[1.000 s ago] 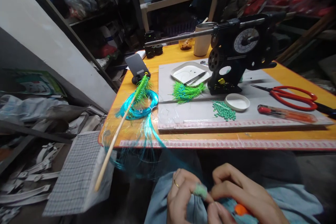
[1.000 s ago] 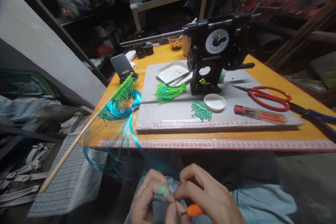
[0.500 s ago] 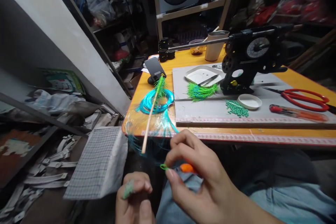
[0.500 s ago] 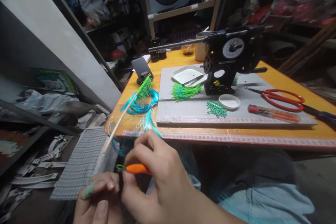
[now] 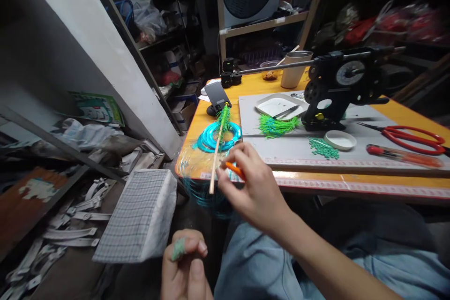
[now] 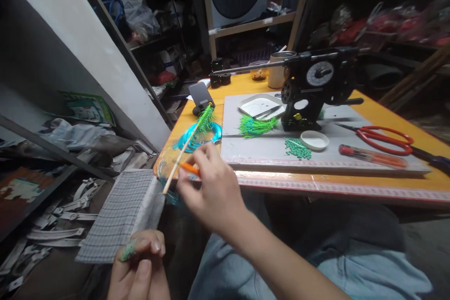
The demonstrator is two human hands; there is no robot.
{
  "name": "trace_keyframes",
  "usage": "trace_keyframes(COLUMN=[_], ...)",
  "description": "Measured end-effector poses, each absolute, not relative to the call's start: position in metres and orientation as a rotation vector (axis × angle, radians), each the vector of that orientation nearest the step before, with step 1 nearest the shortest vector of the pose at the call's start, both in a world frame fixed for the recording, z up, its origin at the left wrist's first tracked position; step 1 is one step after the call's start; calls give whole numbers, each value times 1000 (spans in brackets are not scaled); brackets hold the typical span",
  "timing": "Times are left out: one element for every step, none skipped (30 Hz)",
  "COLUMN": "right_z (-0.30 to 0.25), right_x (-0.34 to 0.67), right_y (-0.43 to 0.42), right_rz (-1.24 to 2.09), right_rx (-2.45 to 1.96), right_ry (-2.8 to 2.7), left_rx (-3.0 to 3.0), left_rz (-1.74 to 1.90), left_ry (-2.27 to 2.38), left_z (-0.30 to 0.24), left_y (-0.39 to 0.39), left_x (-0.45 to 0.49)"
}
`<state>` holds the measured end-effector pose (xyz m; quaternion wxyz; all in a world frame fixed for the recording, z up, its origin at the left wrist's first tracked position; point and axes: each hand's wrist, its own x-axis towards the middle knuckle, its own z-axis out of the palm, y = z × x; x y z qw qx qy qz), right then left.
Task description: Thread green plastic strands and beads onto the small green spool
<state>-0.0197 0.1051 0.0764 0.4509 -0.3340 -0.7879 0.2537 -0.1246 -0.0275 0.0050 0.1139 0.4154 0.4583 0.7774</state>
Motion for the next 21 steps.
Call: trace_keyframes(right_z=[74, 71, 69, 68, 67, 67, 65, 64, 61, 58, 53, 47, 40, 33, 25, 17, 10, 3, -2, -7, -11], right_x=[-18, -14, -8, 1, 12, 24, 39, 54, 70, 86, 101, 116, 130, 143, 154, 164, 172, 179, 184, 187, 190], right_y=[115, 125, 132, 137, 139, 139, 135, 129, 122, 114, 105, 97, 88, 81, 74, 68, 62, 58, 53, 50, 47], right_rz=[532, 454, 401, 369, 358, 355, 356, 363, 376, 395, 419, 453, 495, 541, 588, 631, 669, 701, 729, 753, 773], right_rx=[-887, -942, -984, -1003, -1003, -987, -965, -942, -928, -936, -956, -984, -1016, -1045, -1068, -1085, -1101, -1119, -1134, -1150, -1162], right_ry=[-1933, -1907, -1875, -1845, -1821, -1805, -1800, -1799, -1805, -1815, -1831, -1853, -1880, -1910, -1941, -1968, -1986, -1996, -1999, -1995, -1988], left_rx=[1215, 1228, 1261, 1278, 1297, 1295, 1178, 1048, 914, 771, 670, 629, 591, 531, 493, 482, 480, 490, 503, 516, 528], left_rz=[2293, 2300, 2295, 2298, 2291, 2280, 2231, 2138, 2023, 1877, 1721, 1596, 1516, 1461, 1427, 1409, 1393, 1387, 1375, 1368, 1361], left_ry=[1347, 1343, 1331, 1318, 1296, 1285, 1338, 1401, 1451, 1525, 1558, 1526, 1488, 1467, 1444, 1426, 1425, 1433, 1440, 1443, 1448], left_z=[5, 4, 2, -1, -6, -14, -23, -34, -45, -55, -65, -73, -78, -81, -82, -81, -78, -75, -72, -70, -68], left_y=[-26, -24, -23, -22, -21, -22, -23, -25, -28, -31, -33, -33, -32, -28, -23, -17, -9, -3, 4, 9, 14], left_x=[-123, -119, -114, -106, -96, -83, -69, -54, -39, -25, -15, -8, -4, -3, -4, -6, -9, -12, -14, -14, -14])
